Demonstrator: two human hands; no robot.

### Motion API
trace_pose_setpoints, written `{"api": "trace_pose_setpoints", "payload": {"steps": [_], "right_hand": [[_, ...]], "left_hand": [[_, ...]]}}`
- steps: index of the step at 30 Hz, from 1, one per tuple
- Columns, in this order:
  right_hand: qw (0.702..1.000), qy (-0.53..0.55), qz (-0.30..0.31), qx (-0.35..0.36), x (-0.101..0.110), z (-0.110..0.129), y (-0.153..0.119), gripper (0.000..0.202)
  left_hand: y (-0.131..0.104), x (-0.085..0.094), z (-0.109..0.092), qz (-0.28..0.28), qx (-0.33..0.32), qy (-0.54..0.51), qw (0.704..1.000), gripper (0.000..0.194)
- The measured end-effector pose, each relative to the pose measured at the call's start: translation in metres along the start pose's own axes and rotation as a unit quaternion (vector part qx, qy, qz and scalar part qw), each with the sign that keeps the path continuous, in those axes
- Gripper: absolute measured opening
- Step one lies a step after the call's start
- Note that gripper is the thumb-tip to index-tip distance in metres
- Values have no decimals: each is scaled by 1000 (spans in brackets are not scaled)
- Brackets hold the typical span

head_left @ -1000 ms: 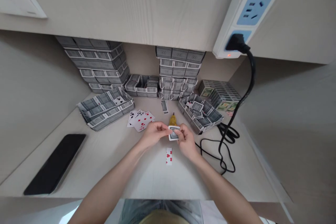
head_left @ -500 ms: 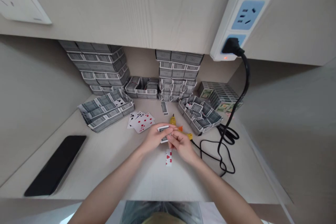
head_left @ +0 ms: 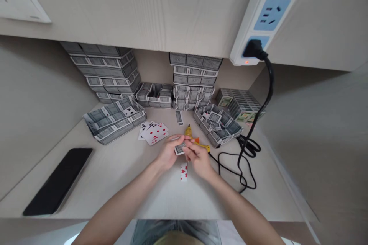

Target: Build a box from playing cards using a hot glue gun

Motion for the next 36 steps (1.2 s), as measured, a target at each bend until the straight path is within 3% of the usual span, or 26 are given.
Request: {"api": "trace_pose_setpoints", "payload": {"steps": [6, 8, 12, 17, 21, 24, 27, 32, 36], "right_hand": [[960, 247, 83, -107, -3, -11, 6, 27], [946, 284, 99, -119, -4, -11, 5, 27], [943, 285, 106, -138, -5, -10, 4, 32], [955, 244, 100, -137, -3, -9, 3, 34], [978, 167, 57, -113, 2, -9, 3, 38], [987, 131, 43, -85, 4, -10, 4, 41], [992, 108, 32, -58, 6, -11, 6, 39], [989, 131, 1, -64, 12, -16, 9, 27], [987, 137, -22, -79, 17, -22, 12, 22]], "left_hand": [[-5, -15, -7, 131, 7, 59, 990, 42], [-5, -12, -10, 124, -20, 113, 986, 44], [-3, -2, -25, 46, -129, 249, 959, 36], [-10, -4, -39, -6, -251, 440, 862, 31], [-15, -14, -31, 35, -286, 584, 759, 49], [-15, -18, -23, 74, -283, 635, 715, 53], [-14, -18, -22, 89, -277, 649, 703, 55], [-14, -18, -29, 92, -276, 640, 711, 61], [-12, -14, -32, 88, -279, 613, 734, 38]]}}
Point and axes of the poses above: each hand's wrist, its own y-axis towards the middle knuckle, its own x-axis out of the back of the hand, z = x × y, the point moved 6 cm from there along y, towards the middle knuckle, and after that the axes turned 11 degrees about -y, right-handed, at the moved point
